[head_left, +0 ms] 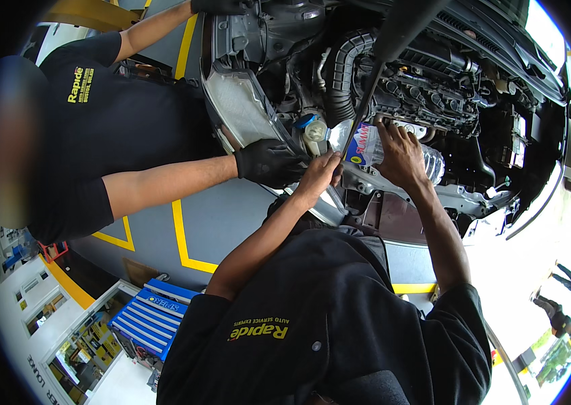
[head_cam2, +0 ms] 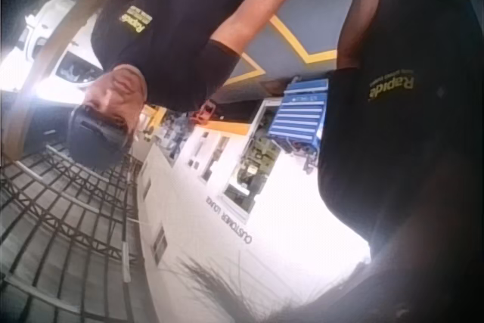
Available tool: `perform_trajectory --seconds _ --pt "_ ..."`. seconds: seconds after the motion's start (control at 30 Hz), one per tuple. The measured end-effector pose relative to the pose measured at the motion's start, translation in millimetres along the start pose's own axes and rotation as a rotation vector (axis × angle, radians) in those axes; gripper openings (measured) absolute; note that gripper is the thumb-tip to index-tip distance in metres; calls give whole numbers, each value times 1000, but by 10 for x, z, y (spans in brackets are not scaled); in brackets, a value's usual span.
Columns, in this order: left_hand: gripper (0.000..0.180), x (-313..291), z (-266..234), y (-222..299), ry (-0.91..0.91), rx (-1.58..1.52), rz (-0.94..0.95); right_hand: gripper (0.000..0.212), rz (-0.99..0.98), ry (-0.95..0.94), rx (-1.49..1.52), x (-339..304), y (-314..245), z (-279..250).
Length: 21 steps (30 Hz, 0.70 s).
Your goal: The person uses a lug wrench to loosen lug nuts on a car tire, then walks to a tool cart and retrieves a small bottle. They open the bottle and pour its contents into a reservoir under the car's hood while another person works nearby.
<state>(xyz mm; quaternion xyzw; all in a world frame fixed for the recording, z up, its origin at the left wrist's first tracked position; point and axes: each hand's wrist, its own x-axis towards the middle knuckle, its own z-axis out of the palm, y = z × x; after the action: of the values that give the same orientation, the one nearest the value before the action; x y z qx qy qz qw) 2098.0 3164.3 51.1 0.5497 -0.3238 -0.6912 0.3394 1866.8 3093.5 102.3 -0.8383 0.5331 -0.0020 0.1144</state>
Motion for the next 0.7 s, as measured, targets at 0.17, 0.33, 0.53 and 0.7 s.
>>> perform_trajectory --seconds 0.17,0.33,0.53,0.7 --pt "31 2 -7 -6 -6 5 28 79 9 -49 26 0 -42 -83" --pt "31 11 -12 2 -8 4 6 77 3 -39 24 12 -50 -94" --pt "31 10 -6 40 -15 11 -13 72 -10 -26 27 19 -29 -77" --pt "30 4 0 51 -5 13 -32 71 -17 -1 20 19 -20 -69"
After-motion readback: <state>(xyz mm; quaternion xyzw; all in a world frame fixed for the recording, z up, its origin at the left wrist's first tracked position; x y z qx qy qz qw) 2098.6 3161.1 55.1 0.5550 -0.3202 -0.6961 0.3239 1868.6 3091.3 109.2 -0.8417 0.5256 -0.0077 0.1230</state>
